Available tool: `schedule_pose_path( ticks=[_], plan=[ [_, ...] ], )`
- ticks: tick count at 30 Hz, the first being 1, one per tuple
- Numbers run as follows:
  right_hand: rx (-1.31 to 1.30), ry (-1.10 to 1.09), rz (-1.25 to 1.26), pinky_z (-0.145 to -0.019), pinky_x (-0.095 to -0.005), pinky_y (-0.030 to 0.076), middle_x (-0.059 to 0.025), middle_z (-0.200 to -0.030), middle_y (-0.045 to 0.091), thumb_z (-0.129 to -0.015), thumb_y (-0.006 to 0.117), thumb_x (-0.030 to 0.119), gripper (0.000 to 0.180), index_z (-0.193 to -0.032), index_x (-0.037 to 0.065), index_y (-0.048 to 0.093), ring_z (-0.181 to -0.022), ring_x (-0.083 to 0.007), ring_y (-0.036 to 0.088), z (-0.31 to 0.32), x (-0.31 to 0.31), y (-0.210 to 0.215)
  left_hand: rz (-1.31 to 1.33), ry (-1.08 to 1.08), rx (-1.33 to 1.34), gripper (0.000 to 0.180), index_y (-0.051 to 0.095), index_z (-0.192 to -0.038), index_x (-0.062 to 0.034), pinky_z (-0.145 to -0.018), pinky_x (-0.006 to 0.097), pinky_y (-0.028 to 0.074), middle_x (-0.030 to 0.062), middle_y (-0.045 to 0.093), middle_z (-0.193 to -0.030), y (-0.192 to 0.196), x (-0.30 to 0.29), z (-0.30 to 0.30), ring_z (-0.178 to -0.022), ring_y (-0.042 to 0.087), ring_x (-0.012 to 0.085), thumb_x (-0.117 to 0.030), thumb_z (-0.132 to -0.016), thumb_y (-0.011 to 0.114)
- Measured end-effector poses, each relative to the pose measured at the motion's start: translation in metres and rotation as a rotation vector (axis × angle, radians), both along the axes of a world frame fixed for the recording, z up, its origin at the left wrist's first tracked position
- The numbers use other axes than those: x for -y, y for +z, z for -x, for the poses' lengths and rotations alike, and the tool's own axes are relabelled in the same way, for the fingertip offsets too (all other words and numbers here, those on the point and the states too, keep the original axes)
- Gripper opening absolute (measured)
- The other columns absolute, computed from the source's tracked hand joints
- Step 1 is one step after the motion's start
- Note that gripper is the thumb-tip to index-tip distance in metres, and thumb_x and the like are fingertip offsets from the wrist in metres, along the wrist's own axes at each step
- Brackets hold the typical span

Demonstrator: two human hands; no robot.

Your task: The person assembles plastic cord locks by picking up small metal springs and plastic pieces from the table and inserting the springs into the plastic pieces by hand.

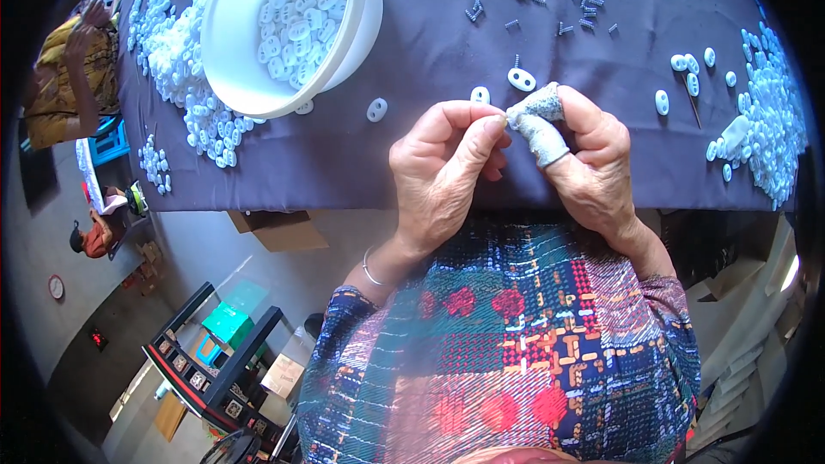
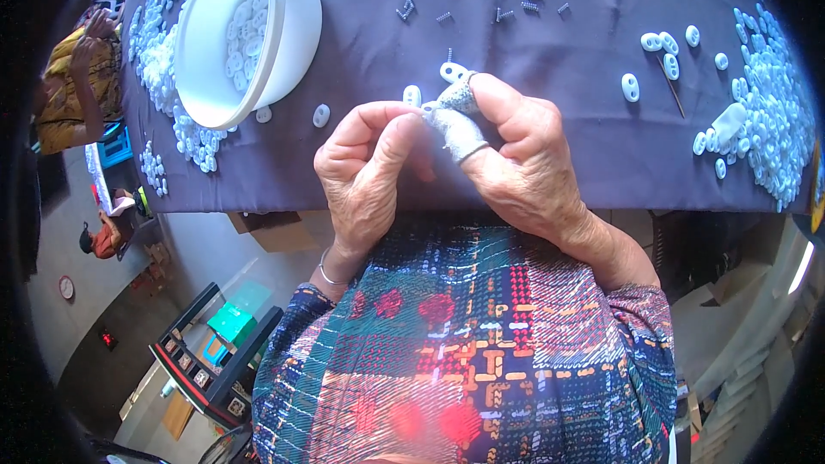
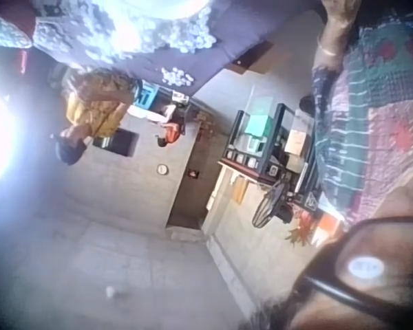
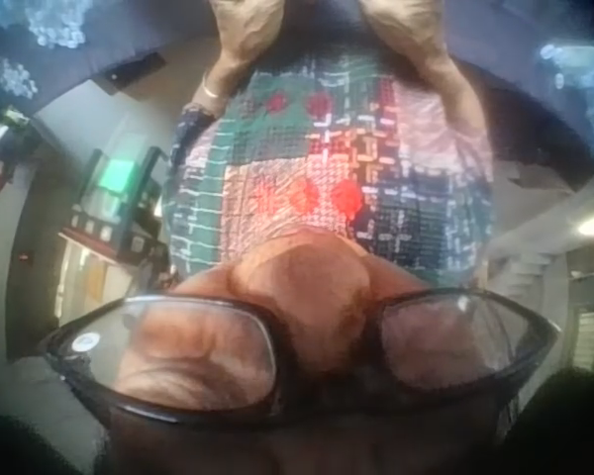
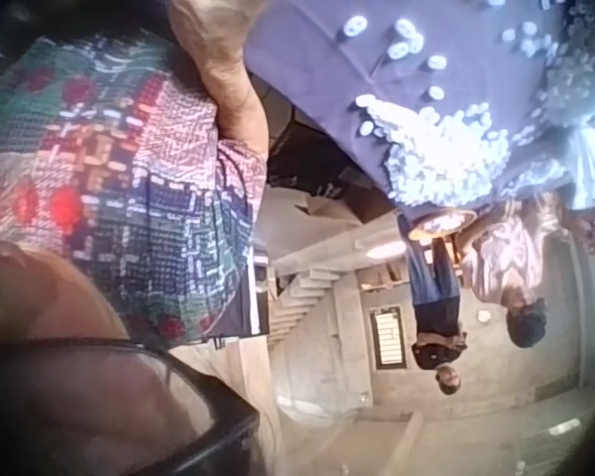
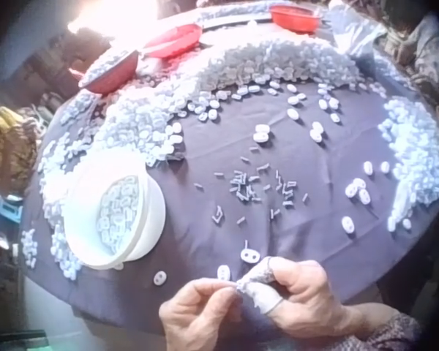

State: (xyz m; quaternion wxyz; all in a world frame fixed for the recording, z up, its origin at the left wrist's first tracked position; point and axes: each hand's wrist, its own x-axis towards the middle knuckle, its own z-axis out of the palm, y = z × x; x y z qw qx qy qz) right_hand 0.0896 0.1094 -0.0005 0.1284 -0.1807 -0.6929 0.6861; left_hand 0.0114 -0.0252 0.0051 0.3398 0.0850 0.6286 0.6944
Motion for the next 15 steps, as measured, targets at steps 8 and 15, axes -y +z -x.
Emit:
schedule_pose_path(
  ticks=[8, 15],
  plan=[
    [0.003, 0.052, -0.122, -0.065, -0.0226, 0.045, -0.0041, -0.076, 0.063, -0.083, 0.058, -0.001, 0.008, -0.09, -0.003, 0.059, -0.07, -0.0077, 0.057, 0.0013, -0.0026, 0.0007, 0.038, 0.005, -0.075, 0.013, 0.061, -0.095, 0.0024, -0.056, 0.019, 0.047, 0.0041, 0.063, -0.077, -0.0013, -0.0015, -0.0018, -0.063, 0.057, 0.0075, -0.008, -0.088, 0.061],
    [-0.031, 0.083, -0.134, -0.056, -0.0248, 0.044, -0.0117, -0.07, 0.061, -0.079, 0.06, -0.002, 0.007, -0.085, -0.003, 0.056, -0.062, -0.0118, 0.056, 0.0037, -0.0045, 0.0, 0.019, 0.015, -0.07, 0.013, 0.061, -0.096, 0.0023, -0.057, 0.019, 0.048, 0.0036, 0.063, -0.078, -0.003, -0.0017, -0.0009, -0.063, 0.057, 0.0069, -0.008, -0.088, 0.061]
  ],
)
